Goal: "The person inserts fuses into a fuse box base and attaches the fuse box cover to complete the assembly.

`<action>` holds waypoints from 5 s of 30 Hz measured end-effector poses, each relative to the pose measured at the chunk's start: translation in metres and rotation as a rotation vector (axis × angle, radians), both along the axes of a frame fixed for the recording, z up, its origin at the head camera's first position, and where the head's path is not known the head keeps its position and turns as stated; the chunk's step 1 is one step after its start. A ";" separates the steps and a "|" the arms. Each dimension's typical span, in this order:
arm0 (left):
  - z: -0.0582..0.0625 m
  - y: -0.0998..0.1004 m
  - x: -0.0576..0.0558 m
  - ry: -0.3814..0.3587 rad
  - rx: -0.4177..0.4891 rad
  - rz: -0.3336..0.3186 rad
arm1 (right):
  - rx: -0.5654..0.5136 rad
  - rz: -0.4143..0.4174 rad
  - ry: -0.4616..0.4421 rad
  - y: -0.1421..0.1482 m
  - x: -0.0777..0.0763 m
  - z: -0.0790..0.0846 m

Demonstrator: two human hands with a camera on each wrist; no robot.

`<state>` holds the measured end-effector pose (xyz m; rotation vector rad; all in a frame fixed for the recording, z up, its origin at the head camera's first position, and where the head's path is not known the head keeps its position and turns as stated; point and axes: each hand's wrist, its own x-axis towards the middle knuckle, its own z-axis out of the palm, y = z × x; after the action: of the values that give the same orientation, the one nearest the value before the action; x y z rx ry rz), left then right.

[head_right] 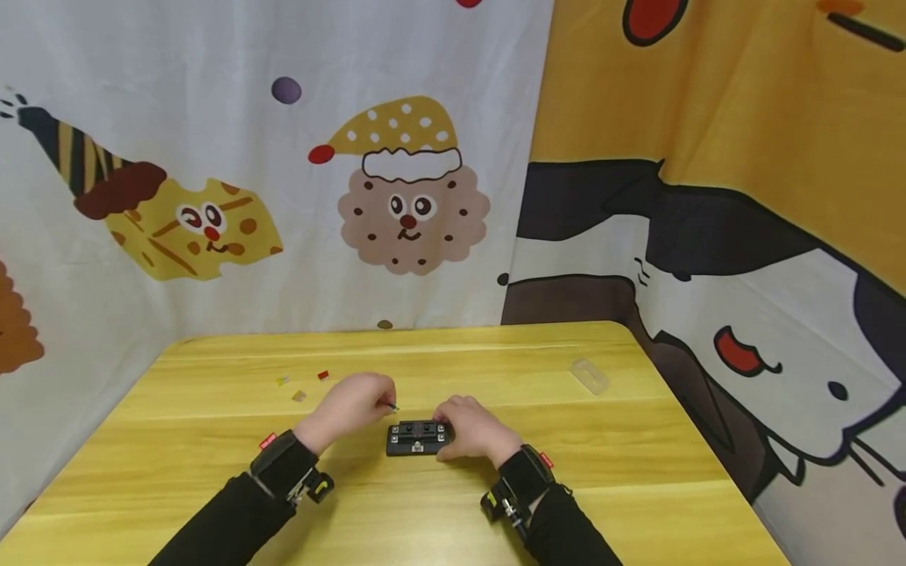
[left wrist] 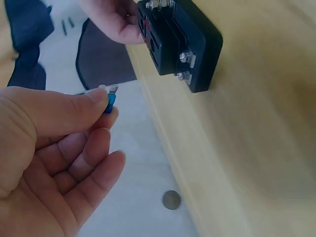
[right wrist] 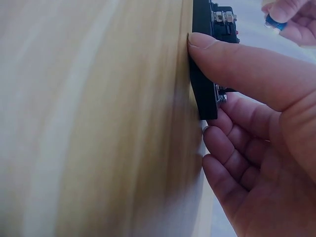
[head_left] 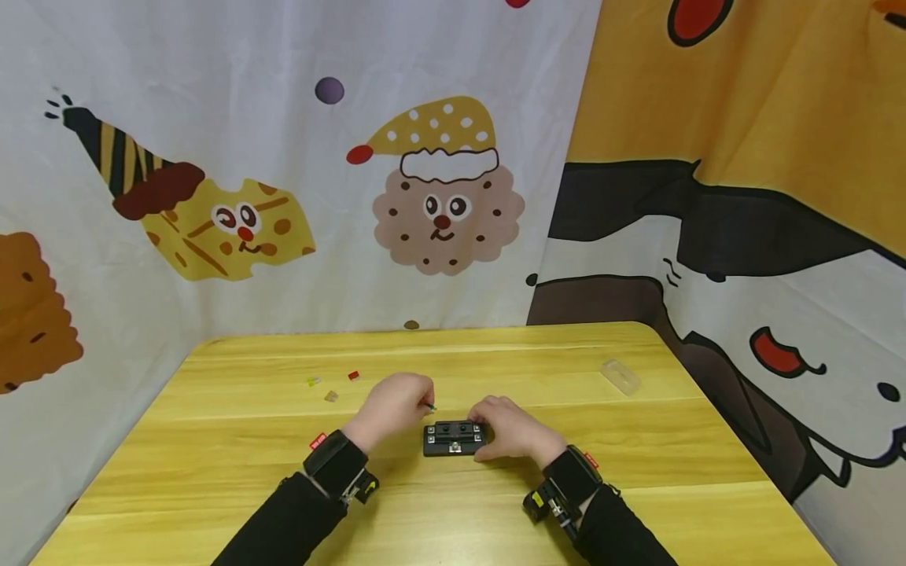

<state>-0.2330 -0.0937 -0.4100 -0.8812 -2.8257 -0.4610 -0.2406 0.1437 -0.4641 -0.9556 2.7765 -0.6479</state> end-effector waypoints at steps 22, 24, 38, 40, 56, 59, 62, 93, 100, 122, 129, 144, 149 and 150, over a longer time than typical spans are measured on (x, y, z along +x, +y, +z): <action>0.013 0.044 -0.009 0.082 -0.404 -0.104 | -0.013 0.022 0.031 0.003 -0.002 -0.006; 0.012 0.046 -0.011 0.075 -0.414 -0.098 | -0.018 0.025 0.030 0.002 -0.002 -0.005; 0.007 0.051 -0.015 0.092 -0.463 -0.082 | -0.015 0.035 0.047 0.002 -0.005 -0.007; 0.007 0.051 -0.015 0.098 -0.468 -0.086 | -0.016 0.035 0.046 0.002 -0.005 -0.006; 0.005 0.056 -0.013 0.108 -0.516 -0.094 | -0.014 0.041 0.062 0.003 -0.004 -0.006; 0.004 0.057 -0.013 0.106 -0.527 -0.093 | -0.013 0.045 0.069 0.003 -0.004 -0.006; 0.003 0.058 -0.013 0.108 -0.533 -0.095 | -0.013 0.046 0.071 0.003 -0.004 -0.006; -0.001 0.065 -0.019 0.078 -0.562 -0.096 | -0.016 0.035 0.053 0.002 -0.004 -0.006; -0.001 0.067 -0.021 0.062 -0.552 -0.089 | -0.015 0.042 0.061 0.002 -0.005 -0.006; -0.002 0.068 -0.020 0.059 -0.568 -0.054 | -0.005 0.041 0.068 0.001 -0.002 -0.004; -0.001 0.060 -0.018 0.072 -0.537 -0.071 | -0.016 0.042 0.070 0.002 -0.001 -0.003; 0.011 0.020 -0.027 -0.132 -0.247 -0.095 | -0.022 0.013 0.026 0.000 0.000 -0.001; 0.014 0.009 -0.026 -0.183 -0.166 -0.063 | -0.025 0.004 0.022 0.001 0.000 -0.002; 0.015 0.008 -0.026 -0.184 -0.164 -0.057 | -0.026 0.003 0.022 0.001 -0.001 -0.002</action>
<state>-0.2592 -0.0860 -0.3952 -1.0007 -3.0488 -0.3368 -0.2412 0.1444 -0.4664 -0.9777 2.7912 -0.6790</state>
